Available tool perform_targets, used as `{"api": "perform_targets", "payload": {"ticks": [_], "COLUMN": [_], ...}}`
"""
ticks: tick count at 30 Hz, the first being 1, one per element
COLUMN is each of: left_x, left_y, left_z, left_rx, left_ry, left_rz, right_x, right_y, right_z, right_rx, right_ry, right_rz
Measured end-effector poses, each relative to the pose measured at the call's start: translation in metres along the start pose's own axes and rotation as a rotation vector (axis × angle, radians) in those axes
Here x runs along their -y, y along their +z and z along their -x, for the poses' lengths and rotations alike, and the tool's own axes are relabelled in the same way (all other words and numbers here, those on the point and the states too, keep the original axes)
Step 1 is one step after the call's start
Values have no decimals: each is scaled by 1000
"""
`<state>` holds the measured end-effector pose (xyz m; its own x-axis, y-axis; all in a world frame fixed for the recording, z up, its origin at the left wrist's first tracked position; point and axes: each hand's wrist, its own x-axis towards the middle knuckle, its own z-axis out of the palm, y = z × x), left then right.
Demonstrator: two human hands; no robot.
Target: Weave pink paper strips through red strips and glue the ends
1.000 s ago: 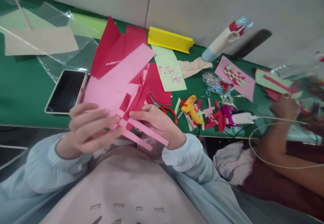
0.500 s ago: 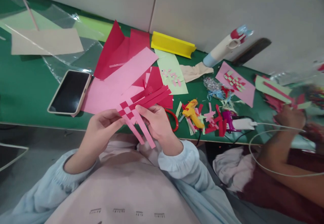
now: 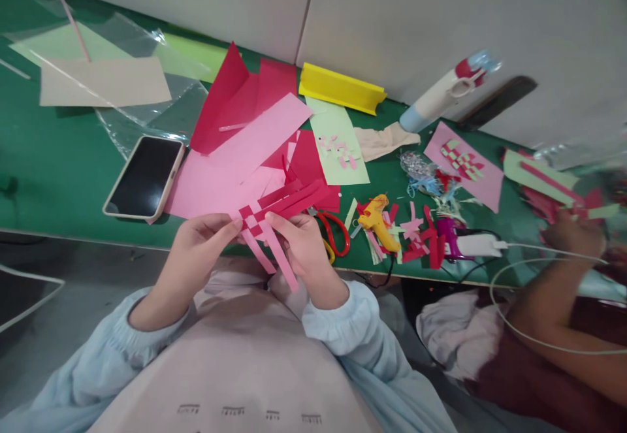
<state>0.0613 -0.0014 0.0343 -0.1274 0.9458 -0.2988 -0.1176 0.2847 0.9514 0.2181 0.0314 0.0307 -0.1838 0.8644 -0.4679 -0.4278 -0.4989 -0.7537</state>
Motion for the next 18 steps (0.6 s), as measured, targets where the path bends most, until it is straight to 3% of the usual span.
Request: {"api": "perform_targets", "payload": {"ticks": [8,13,18], "left_x": [0,1,-3], "left_y": [-6,-7,-7], "left_z": [-1,-3,-5], "left_rx": [-44,-52,-109], "left_ry": [26,20,74], "left_rz": [-45,-16,20], "right_x": [-4,-5,-5], "right_y": [-1,-2,-2], "right_z": [0,-3,-4], "right_rx": [5,77,79], "right_ry": [24,-97,-121], "right_rz": [0,1,15]}}
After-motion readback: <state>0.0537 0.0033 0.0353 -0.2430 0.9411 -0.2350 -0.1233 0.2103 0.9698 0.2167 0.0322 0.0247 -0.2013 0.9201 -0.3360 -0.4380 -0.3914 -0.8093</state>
